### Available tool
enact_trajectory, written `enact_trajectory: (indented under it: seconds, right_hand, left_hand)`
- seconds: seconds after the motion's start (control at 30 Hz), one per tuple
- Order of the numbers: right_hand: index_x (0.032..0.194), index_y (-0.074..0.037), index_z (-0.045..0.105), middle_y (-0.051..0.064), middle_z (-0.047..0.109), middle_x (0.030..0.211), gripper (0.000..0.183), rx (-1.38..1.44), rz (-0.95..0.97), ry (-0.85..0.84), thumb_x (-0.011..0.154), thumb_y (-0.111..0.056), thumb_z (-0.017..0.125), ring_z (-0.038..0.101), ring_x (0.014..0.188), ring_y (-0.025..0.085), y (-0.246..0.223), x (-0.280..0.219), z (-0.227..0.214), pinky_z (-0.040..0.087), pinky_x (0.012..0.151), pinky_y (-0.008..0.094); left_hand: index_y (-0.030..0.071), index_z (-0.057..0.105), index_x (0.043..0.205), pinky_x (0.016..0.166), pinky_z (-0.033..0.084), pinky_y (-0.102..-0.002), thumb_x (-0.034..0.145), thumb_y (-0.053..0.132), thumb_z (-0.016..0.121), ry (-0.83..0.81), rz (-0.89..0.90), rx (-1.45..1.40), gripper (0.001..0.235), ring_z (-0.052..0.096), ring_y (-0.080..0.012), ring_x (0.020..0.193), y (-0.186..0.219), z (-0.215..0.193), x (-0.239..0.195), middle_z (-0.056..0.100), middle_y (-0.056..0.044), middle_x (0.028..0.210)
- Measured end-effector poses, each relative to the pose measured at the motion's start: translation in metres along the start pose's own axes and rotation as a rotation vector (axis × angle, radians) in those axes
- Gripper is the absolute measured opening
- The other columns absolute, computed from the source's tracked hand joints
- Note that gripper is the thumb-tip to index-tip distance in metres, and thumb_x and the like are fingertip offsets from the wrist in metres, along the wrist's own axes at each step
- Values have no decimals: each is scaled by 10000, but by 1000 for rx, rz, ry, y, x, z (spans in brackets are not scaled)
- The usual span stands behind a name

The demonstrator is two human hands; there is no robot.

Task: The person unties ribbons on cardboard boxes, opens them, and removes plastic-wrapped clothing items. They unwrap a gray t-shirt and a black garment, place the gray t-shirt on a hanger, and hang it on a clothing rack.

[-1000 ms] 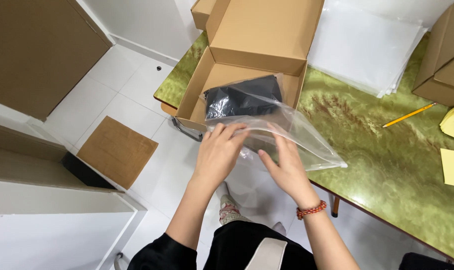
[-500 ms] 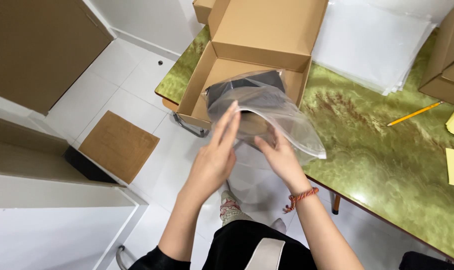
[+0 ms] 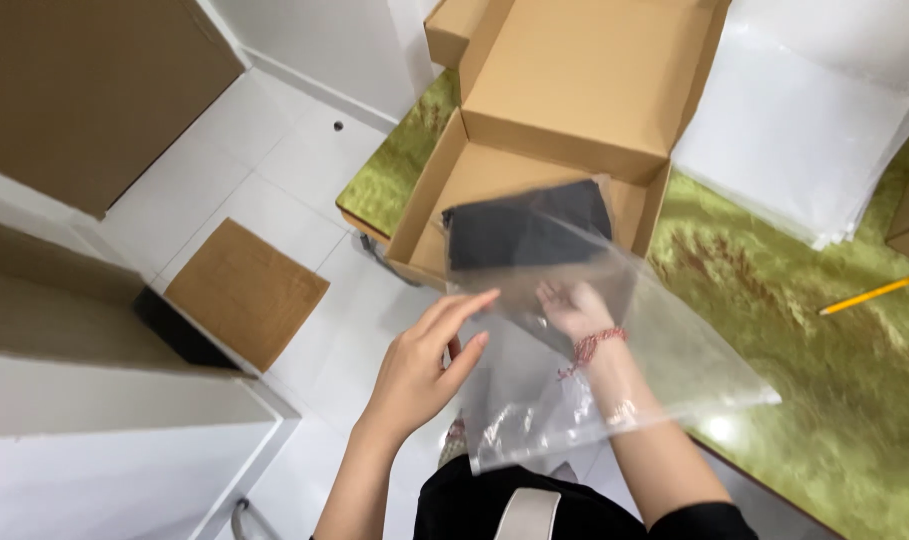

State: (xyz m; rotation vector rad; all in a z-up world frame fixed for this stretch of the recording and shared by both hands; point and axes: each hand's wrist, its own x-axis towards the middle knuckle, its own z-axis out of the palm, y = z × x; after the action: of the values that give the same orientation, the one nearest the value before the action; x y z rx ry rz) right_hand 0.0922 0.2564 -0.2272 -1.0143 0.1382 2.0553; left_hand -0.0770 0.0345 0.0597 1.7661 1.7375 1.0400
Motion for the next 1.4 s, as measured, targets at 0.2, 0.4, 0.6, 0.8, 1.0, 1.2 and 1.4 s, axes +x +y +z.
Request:
enact_trajectory:
  seconds: [0.2, 0.4, 0.6, 0.8, 1.0, 1.2, 1.4]
  right_hand:
    - [1698, -115, 110, 179, 66, 1762, 962, -103, -26, 65, 1018, -388, 735, 171, 1630, 377, 0, -27, 65, 223, 1336, 487]
    - [1103, -239, 653, 38, 679, 1171, 556, -176, 55, 375, 679, -466, 932, 646, 1162, 234, 2, 22, 81, 519, 1016, 381]
    - [1575, -320, 488, 21, 545, 1564, 1165, -1600, -752, 215, 570, 251, 635, 578, 1358, 182, 1, 72, 26, 333, 1173, 182]
    - [1172, -147, 793, -5, 772, 1151, 250, -324, -419, 269, 951, -260, 763, 725, 1046, 146, -6, 56, 80, 550, 882, 267]
    - [1065, -120, 733, 104, 706, 987, 338, -424, -373, 18, 873, -381, 828, 697, 873, 229, -40, 22, 121, 624, 798, 348]
    - [1491, -41, 525, 240, 650, 1258, 889, -955, -812, -351, 694, 61, 907, 657, 1188, 336, -42, 17, 105, 569, 1023, 457]
    - [1203, -127, 657, 147, 745, 1133, 399, -561, -516, 27, 860, -208, 844, 754, 948, 283, -37, -61, 188, 646, 839, 450]
  left_hand:
    - [186, 784, 1279, 611, 577, -375, 994, 109, 674, -38, -24, -36, 316, 760, -250, 736, -26, -16, 47, 822, -12, 1076]
    - [225, 746, 1277, 734, 529, -269, 1056, 247, 554, -140, -4, -54, 294, 704, -97, 817, -64, -30, 84, 782, 98, 1127]
    - [221, 735, 1291, 769, 532, -285, 1060, 252, 527, -203, -23, -83, 312, 709, -123, 839, -104, -46, 118, 788, 68, 1149]
    - [175, 730, 1320, 1041, 486, -364, 1054, 228, 543, -194, 47, -83, 330, 630, -196, 1262, -151, -38, 147, 730, 7, 1292]
    - [52, 600, 1490, 1196, 387, -609, 1027, 307, 670, -79, -152, -300, 533, 493, -526, 1424, -180, -18, 203, 576, -313, 1499]
    - [115, 517, 1577, 1251, 347, -593, 998, 588, 624, -143, -350, -262, 755, 485, -482, 1472, -170, -26, 241, 541, -294, 1553]
    - [358, 854, 1052, 928, 588, -335, 911, 567, 801, -133, -408, -216, 257, 780, -185, 1037, -239, -1, 252, 828, 54, 959]
